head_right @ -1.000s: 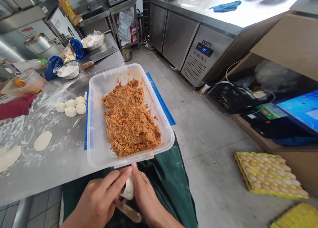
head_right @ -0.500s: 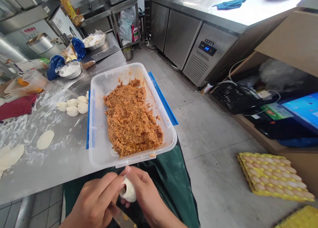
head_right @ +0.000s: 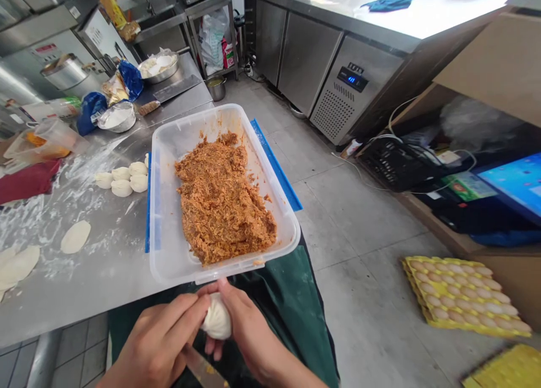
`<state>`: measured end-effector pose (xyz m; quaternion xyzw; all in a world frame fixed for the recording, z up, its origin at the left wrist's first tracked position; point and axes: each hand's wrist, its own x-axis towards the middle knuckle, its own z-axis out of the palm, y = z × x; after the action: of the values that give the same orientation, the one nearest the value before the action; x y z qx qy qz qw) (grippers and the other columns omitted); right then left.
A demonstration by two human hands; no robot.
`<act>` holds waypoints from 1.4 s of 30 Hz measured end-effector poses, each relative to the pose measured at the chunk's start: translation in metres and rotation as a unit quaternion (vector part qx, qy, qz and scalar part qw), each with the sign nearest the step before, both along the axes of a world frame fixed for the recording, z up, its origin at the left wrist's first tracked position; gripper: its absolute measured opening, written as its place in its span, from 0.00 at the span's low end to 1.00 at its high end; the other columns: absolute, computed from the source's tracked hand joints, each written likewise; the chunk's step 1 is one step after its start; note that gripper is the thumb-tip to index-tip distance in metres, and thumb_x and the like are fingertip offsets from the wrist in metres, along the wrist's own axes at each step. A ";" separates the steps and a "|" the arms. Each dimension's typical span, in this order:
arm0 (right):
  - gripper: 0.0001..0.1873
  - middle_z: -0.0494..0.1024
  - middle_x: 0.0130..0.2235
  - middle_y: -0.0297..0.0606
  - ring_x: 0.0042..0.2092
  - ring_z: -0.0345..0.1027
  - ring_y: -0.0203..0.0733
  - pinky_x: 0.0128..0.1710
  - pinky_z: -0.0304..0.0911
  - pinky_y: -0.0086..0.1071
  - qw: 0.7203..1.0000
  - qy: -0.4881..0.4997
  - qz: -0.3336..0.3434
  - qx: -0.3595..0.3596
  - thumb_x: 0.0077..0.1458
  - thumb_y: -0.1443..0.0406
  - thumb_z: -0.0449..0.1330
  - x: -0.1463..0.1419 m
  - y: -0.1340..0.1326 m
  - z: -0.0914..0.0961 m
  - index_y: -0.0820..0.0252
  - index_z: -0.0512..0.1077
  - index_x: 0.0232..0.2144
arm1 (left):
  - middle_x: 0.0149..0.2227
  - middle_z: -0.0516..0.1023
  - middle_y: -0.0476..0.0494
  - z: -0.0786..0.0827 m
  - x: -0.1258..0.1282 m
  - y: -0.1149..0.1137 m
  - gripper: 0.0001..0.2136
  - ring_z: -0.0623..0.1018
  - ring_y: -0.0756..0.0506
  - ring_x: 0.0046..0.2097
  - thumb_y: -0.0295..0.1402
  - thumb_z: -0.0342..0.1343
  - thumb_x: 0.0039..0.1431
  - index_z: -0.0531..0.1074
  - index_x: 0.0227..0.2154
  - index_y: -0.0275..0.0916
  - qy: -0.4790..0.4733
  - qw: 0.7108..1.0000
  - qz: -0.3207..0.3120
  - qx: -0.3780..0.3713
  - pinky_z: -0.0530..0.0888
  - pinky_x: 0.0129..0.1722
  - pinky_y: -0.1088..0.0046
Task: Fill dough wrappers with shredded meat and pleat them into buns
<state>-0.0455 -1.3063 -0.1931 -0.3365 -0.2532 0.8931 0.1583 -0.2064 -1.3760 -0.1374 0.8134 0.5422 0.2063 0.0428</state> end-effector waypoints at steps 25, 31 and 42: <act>0.35 0.71 0.19 0.33 0.17 0.64 0.33 0.14 0.55 0.22 0.999 -0.043 0.002 -0.007 0.62 0.37 0.54 -0.001 0.005 0.000 0.64 0.76 0.31 | 0.38 0.84 0.39 0.014 -0.001 0.001 0.17 0.83 0.48 0.29 0.24 0.44 0.70 0.71 0.56 0.30 0.023 0.999 -0.023 0.001 0.81 0.28 0.73; 0.30 0.72 0.21 0.34 0.16 0.60 0.29 0.13 0.53 0.21 1.000 -0.012 0.026 -0.004 0.61 0.41 0.60 0.000 0.008 0.002 0.65 0.77 0.33 | 0.36 0.83 0.41 0.014 0.000 -0.002 0.17 0.83 0.48 0.30 0.21 0.46 0.61 0.72 0.50 0.32 0.006 1.000 0.018 0.017 0.81 0.30 0.74; 0.32 0.73 0.20 0.35 0.18 0.66 0.33 0.14 0.54 0.21 1.000 -0.018 0.017 0.006 0.62 0.41 0.59 -0.001 0.009 0.004 0.66 0.78 0.31 | 0.42 0.84 0.41 0.010 -0.004 -0.009 0.21 0.84 0.48 0.32 0.22 0.46 0.61 0.74 0.55 0.34 0.018 0.999 0.016 0.022 0.81 0.31 0.74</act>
<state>-0.0468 -1.2971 -0.1892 -0.3476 -0.2667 0.8879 0.1405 -0.2107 -1.3853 -0.1276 0.8087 0.5517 0.2039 0.0120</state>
